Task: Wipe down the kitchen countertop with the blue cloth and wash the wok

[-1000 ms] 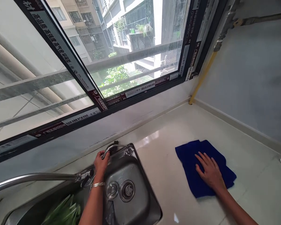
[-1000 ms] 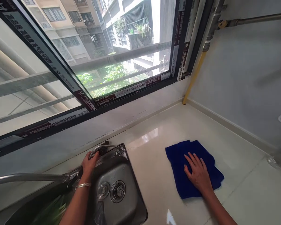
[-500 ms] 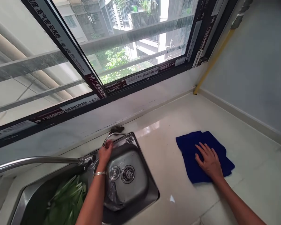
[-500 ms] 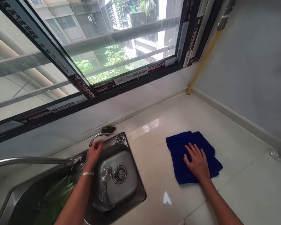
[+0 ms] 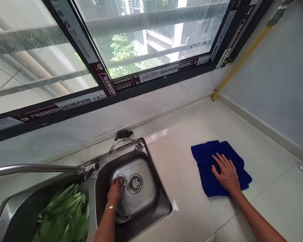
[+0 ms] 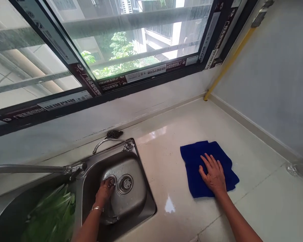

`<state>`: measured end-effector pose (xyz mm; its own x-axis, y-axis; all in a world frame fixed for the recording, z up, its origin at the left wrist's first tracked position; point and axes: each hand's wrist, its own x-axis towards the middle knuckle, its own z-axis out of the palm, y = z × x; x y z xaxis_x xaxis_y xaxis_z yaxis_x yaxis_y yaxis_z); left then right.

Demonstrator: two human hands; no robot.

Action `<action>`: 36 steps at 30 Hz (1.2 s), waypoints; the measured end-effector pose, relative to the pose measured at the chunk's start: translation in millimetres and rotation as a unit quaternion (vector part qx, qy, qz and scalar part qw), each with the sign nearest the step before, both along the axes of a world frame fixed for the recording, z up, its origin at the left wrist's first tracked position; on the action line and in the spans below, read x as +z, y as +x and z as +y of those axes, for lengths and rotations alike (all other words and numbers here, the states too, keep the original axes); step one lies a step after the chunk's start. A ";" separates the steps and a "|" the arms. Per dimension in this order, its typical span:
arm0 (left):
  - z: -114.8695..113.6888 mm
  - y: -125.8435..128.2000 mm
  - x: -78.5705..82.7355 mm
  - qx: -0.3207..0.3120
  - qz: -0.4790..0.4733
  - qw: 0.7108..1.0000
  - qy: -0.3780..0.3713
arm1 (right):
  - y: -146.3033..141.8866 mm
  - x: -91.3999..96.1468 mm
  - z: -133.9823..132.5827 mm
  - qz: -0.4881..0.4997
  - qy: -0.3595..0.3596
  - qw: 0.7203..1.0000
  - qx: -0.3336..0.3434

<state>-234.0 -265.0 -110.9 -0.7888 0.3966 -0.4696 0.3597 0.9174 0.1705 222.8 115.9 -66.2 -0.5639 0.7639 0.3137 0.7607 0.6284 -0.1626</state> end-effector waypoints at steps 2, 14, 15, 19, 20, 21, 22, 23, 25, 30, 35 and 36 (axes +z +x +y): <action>-0.4 0.6 -7.1 0.010 0.007 1.000 -0.009 | 0.3 1.1 -0.2 -0.003 0.002 1.000 0.000; 26.4 -11.0 15.6 0.074 0.083 0.985 0.135 | 2.3 -7.1 3.1 0.000 0.007 1.000 0.005; 37.3 -9.1 23.8 0.050 0.081 0.981 0.171 | 2.4 -8.0 3.4 -0.001 0.007 1.000 0.006; 91.8 11.9 56.6 -0.035 0.085 0.949 0.300 | 1.2 -9.1 3.5 -0.001 0.010 1.000 0.005; 105.9 17.8 63.5 -0.041 0.094 0.941 0.321 | 0.6 -8.7 3.1 0.000 0.012 1.000 0.004; 119.3 22.7 70.2 -0.041 0.105 0.934 0.338 | -0.2 -8.2 2.7 0.002 0.015 1.000 0.003; 131.3 26.6 76.8 -0.039 0.117 0.929 0.349 | -1.0 -7.7 2.2 0.003 0.017 1.000 0.003; 141.6 29.2 83.8 -0.036 0.127 0.925 0.357 | -1.9 -7.3 1.8 0.004 0.019 1.000 0.003; 154.7 32.1 100.6 -0.038 0.139 0.921 0.362 | -3.6 -7.0 1.2 0.007 0.023 1.000 0.001; 137.0 34.9 161.4 -0.095 0.176 0.907 0.370 | -3.8 -9.4 1.7 0.027 0.018 0.999 0.009; 69.9 19.3 216.7 -0.031 0.408 0.821 0.398 | -0.8 -14.0 2.8 0.042 0.015 0.999 0.007; 51.8 13.2 226.2 -0.009 0.456 0.800 0.390 | -0.7 -14.7 2.9 0.042 0.016 0.999 0.007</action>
<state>-220.8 -213.2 115.2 -0.6531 0.3022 0.6944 0.6724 0.6532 0.3481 222.1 118.7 -80.9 -0.5454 0.7447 0.3846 0.7357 0.6452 -0.2060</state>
